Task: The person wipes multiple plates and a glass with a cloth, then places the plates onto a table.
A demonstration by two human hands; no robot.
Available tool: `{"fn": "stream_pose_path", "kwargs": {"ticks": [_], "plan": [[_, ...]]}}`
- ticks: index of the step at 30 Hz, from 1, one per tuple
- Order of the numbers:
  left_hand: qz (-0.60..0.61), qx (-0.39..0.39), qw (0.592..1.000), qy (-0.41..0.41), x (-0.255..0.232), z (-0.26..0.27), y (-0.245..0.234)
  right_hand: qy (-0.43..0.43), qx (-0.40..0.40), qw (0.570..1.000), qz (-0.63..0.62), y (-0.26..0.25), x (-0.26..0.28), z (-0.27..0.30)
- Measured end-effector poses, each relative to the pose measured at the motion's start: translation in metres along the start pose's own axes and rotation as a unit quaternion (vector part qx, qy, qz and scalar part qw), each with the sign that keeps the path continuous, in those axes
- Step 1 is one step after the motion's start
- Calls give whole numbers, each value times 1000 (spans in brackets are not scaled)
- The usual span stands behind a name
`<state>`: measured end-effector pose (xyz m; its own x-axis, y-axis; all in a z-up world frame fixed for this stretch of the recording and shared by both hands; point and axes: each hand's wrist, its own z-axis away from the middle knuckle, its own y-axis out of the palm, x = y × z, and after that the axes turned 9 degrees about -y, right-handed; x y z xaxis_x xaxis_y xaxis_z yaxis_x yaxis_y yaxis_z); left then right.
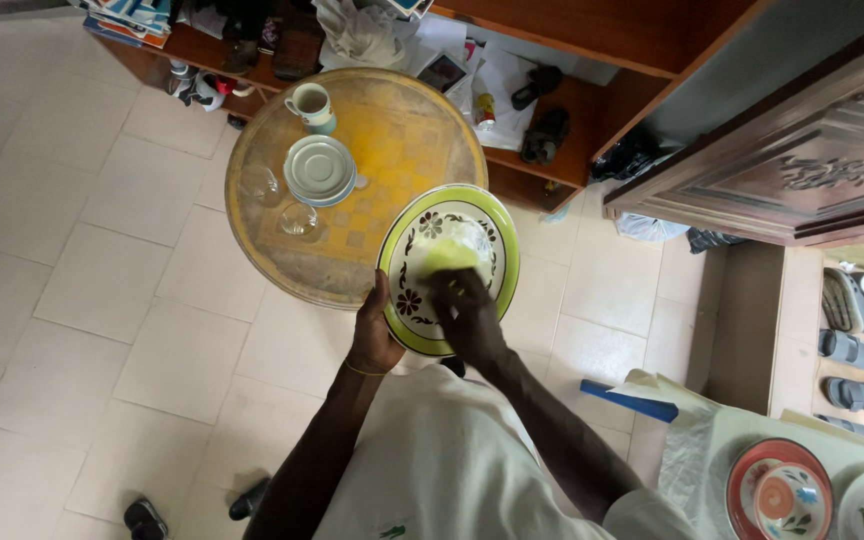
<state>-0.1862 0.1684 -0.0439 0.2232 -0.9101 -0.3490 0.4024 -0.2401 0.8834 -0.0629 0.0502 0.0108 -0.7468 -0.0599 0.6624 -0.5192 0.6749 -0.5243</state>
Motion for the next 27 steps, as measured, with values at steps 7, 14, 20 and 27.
{"fn": "stream_pose_path", "kwargs": {"ticks": [7,14,20,27], "plan": [[-10,1,1000,17,4,-12,12,217,-49,956,-192,-20,-69,-4],[-2,37,999,-16,24,-39,24,187,-135,967,-108,-36,-98,-58],[11,91,995,-32,38,-66,15,-33,52,997,-38,-39,-46,-31],[-19,60,997,-38,27,-76,48,20,136,980,-141,-90,-83,17]]}}
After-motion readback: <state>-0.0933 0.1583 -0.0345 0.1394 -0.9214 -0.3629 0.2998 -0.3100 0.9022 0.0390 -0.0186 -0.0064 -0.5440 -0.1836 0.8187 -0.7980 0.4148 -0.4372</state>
